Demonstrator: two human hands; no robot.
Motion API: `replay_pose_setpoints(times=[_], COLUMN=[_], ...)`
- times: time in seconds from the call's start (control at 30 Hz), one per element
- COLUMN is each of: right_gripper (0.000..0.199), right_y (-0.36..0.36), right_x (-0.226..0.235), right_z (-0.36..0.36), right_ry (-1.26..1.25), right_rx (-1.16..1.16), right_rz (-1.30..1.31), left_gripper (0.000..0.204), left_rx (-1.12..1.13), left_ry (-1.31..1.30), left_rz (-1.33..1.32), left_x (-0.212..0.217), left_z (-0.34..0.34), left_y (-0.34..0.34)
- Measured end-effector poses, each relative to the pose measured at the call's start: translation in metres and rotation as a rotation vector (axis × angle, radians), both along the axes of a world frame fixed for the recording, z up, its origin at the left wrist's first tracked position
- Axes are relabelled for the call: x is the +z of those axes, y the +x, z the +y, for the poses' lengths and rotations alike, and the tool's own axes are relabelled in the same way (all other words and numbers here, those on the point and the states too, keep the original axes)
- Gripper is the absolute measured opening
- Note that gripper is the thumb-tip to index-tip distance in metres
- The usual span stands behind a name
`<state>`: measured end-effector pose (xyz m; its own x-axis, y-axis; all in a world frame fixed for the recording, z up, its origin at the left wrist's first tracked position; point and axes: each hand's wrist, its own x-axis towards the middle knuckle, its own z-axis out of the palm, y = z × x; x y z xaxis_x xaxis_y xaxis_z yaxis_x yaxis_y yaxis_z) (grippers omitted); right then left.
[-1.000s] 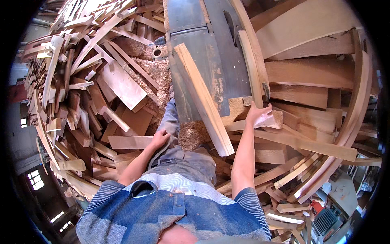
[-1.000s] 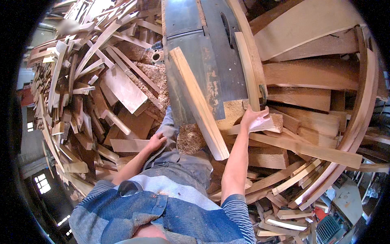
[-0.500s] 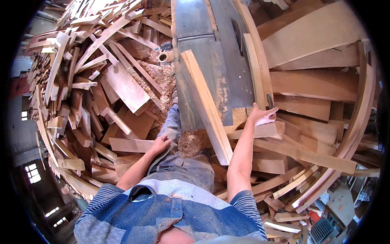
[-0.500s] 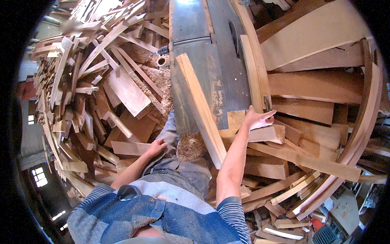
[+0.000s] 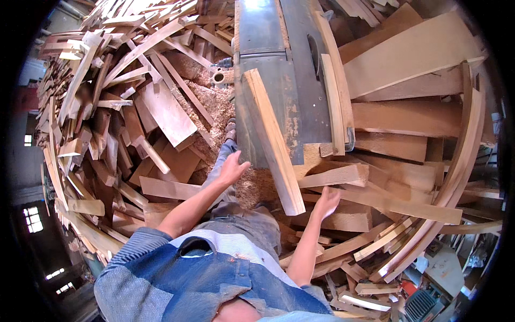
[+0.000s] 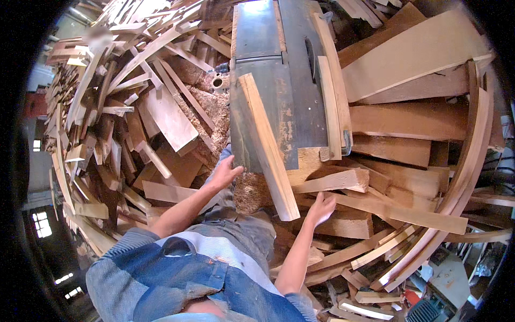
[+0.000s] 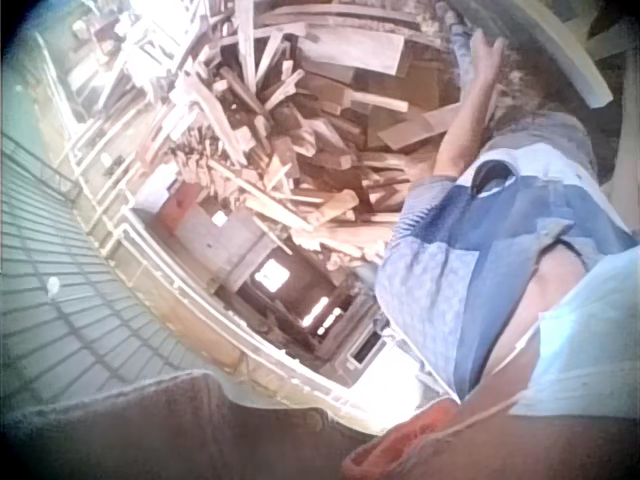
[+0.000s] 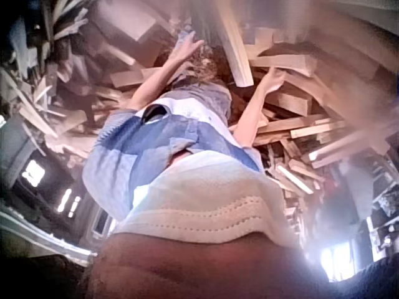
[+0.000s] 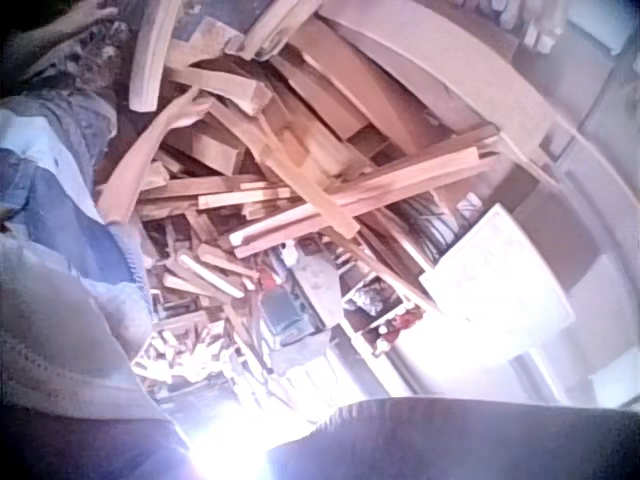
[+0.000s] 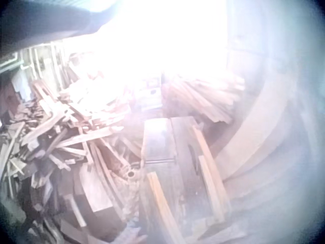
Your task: The person selects a piece of wood from a pile, measures it with a tape measure, and then guides it through a table saw to make a cut.
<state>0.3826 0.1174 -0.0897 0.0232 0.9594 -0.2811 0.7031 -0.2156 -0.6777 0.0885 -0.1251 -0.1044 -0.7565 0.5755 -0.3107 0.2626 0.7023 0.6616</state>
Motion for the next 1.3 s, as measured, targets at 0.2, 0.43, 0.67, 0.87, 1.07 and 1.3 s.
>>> replay_pose_setpoints(times=[0.2, 0.43, 0.67, 0.87, 1.07, 1.3], right_gripper=[0.057, 0.047, 0.048, 0.048, 0.046, 0.043], right_y=[0.06, 0.048, 0.048, 0.107, 0.166, 0.174], right_x=[-0.014, 0.01, 0.088, 0.073, 0.033, -0.014], right_z=[-0.1, -0.124, -0.145, -0.166, -0.15, -0.117], right_ry=[-1.015, -0.68, -0.521, -0.561, -0.526, -0.542], right_rx=[-0.384, -0.173, -0.166, -0.305, -0.501, -0.509], right_rz=[1.166, 0.901, 0.866, 0.807, 0.827, 0.768], left_gripper=[0.064, 0.067, 0.056, 0.062, 0.045, 0.053], left_rx=[0.003, 0.392, 0.613, 0.467, -0.141, -0.526], left_ry=[-0.003, 0.243, 0.663, 0.579, 0.07, 0.268], left_rz=[0.325, -0.141, -0.794, -0.759, -0.135, 0.313], left_x=[0.011, 0.004, 0.016, 0.013, 0.026, -0.01], left_z=[0.06, 0.115, 0.148, 0.199, 0.212, 0.247], left_y=[-0.004, -0.019, -0.017, 0.061, 0.091, 0.046])
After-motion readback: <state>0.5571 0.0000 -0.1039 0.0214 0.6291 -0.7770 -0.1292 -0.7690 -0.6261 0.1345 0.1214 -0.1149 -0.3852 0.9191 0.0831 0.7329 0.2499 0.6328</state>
